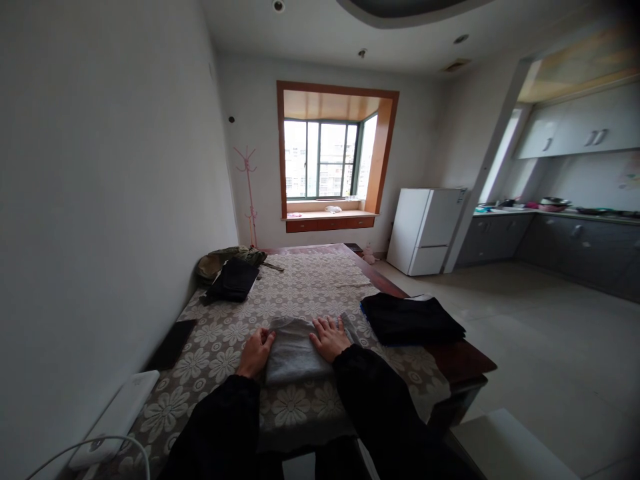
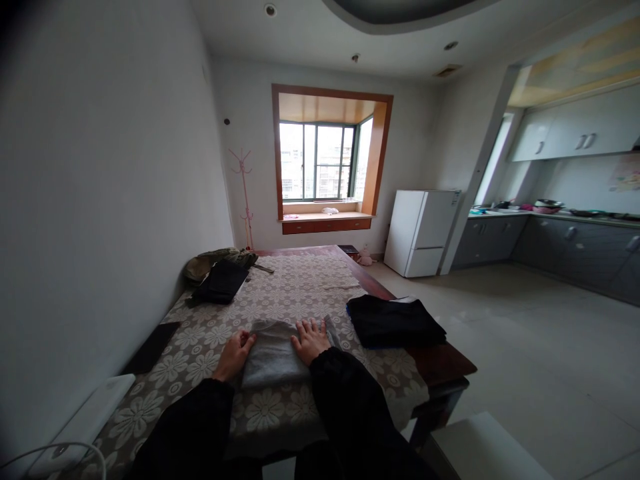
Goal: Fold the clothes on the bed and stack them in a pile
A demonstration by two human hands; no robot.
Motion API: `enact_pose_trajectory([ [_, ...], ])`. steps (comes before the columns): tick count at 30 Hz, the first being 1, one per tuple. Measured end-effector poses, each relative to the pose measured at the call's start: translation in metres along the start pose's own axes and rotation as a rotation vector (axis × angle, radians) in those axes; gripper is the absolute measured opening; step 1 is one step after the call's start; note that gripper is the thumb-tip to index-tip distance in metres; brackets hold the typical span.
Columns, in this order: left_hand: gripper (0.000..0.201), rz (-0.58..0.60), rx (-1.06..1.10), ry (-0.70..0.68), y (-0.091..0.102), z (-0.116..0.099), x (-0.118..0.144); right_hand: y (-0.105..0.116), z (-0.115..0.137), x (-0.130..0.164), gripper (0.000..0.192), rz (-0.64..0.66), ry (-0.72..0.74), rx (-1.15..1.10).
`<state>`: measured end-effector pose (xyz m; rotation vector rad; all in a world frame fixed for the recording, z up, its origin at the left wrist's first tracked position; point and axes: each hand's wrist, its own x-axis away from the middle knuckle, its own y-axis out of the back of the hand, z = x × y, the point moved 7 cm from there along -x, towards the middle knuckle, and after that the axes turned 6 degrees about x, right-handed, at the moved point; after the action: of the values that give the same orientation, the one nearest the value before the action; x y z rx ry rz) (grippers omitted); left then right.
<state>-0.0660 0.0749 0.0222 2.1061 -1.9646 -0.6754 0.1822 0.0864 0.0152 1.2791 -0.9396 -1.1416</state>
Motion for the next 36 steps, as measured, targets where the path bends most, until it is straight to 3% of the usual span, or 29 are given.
enact_pose_trajectory([
  [11,0.027,0.035,-0.023,0.055,-0.001,0.005,-0.001,0.0,0.0,0.0,0.065,-0.003,-0.006,0.004],
  [21,0.045,0.039,0.028,0.1,0.0,0.002,0.001,0.002,0.001,0.001,0.065,0.001,-0.003,0.013],
  [30,0.059,0.334,0.232,-0.022,-0.007,-0.012,0.012,0.001,0.0,0.001,0.065,-0.001,-0.007,0.006],
  [36,0.07,0.478,0.478,0.097,-0.014,-0.013,0.02,0.0,-0.001,0.0,0.065,0.015,-0.004,0.009],
])
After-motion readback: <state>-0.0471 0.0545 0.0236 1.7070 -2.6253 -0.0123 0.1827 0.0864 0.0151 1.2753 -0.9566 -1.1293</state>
